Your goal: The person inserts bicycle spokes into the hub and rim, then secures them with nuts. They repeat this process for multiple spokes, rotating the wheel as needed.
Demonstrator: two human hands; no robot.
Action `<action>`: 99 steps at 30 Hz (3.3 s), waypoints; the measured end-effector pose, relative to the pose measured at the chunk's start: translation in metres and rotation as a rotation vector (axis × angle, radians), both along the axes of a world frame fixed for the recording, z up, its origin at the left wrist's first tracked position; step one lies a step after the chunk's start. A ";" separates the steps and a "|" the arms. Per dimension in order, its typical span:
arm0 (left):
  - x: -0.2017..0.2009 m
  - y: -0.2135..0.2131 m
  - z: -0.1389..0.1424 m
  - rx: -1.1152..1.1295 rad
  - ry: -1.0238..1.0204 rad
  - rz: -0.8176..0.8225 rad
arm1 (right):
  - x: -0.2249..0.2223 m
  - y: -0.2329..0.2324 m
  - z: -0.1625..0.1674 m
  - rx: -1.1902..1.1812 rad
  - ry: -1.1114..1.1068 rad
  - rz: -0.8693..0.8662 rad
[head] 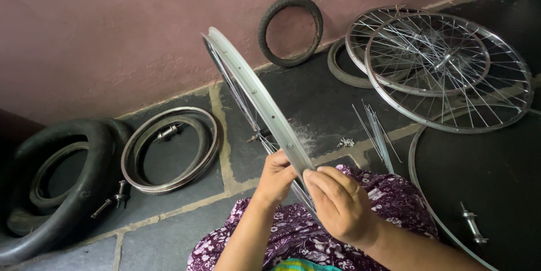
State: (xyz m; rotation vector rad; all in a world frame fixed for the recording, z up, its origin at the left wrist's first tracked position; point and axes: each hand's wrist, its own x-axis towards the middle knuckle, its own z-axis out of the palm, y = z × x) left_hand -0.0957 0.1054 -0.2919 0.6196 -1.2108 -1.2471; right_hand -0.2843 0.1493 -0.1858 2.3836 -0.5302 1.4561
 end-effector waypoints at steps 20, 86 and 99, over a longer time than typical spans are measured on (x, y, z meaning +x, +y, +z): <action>0.003 0.009 0.028 -0.259 -0.169 -0.115 | -0.005 0.007 0.013 0.091 0.025 0.012; 0.003 0.005 0.021 -0.118 -0.073 -0.113 | -0.008 0.008 -0.112 0.341 -0.165 0.277; -0.001 0.010 0.040 -0.137 -0.250 -0.155 | -0.009 0.007 -0.116 0.342 -0.167 0.310</action>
